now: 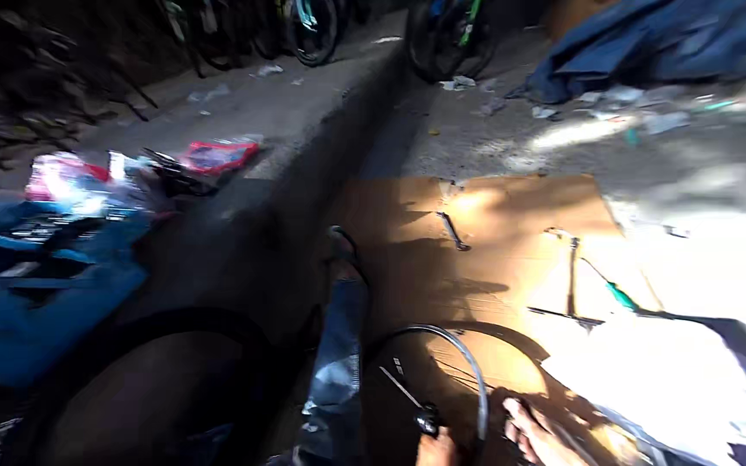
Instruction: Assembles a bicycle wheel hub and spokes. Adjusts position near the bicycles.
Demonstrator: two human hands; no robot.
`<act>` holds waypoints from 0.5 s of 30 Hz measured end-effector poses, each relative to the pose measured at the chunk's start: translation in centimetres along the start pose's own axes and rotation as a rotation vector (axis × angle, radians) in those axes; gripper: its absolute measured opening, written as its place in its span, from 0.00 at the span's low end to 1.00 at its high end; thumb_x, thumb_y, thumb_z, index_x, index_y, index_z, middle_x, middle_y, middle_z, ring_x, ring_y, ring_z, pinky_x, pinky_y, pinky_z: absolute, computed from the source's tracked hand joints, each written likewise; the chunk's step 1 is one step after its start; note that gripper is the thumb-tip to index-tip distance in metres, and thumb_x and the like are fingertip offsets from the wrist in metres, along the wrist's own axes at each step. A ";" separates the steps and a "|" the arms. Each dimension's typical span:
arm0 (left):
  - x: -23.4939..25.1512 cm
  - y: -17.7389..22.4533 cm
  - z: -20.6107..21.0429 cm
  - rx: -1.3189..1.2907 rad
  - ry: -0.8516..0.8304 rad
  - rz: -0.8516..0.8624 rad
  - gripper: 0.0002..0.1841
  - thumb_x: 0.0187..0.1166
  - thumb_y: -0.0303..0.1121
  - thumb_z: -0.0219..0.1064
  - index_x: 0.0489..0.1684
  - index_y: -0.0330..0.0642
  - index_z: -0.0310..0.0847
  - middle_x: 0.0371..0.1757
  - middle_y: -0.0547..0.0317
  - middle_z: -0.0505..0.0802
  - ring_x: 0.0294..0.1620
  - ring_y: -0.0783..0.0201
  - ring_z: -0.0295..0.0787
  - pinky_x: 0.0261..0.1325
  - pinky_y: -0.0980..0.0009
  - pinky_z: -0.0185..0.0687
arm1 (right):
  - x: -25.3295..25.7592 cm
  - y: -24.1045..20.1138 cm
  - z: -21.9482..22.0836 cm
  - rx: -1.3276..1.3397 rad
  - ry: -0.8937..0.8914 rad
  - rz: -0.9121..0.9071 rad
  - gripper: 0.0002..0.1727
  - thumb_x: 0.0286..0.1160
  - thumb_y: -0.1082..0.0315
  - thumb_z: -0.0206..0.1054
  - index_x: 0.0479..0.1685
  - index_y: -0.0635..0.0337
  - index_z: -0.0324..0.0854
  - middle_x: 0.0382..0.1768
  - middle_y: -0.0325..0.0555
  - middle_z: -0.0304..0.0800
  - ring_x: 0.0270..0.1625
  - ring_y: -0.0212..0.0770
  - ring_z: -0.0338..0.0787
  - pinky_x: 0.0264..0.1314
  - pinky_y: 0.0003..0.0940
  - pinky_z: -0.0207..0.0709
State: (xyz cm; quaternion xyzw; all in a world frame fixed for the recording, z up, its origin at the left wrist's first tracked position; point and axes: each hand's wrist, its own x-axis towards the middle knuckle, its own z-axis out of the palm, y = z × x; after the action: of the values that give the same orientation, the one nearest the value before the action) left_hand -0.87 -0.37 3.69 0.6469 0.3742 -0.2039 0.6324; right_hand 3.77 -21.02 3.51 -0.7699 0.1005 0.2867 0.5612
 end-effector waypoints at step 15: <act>0.8 0.1 0.2 0.083 -0.064 -0.060 0.27 0.96 0.48 0.45 0.60 0.28 0.79 0.32 0.41 0.94 0.25 0.50 0.93 0.32 0.54 0.91 | -0.5 -1.1 -0.9 -0.161 0.018 -0.080 0.20 0.88 0.57 0.53 0.73 0.50 0.74 0.48 0.46 0.86 0.36 0.40 0.88 0.38 0.40 0.85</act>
State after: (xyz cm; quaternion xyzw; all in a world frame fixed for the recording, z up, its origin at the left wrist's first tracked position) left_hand -0.21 -0.39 3.11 0.6541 0.3640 -0.2587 0.6105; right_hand 4.19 -21.52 4.89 -0.8184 0.0515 0.2644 0.5076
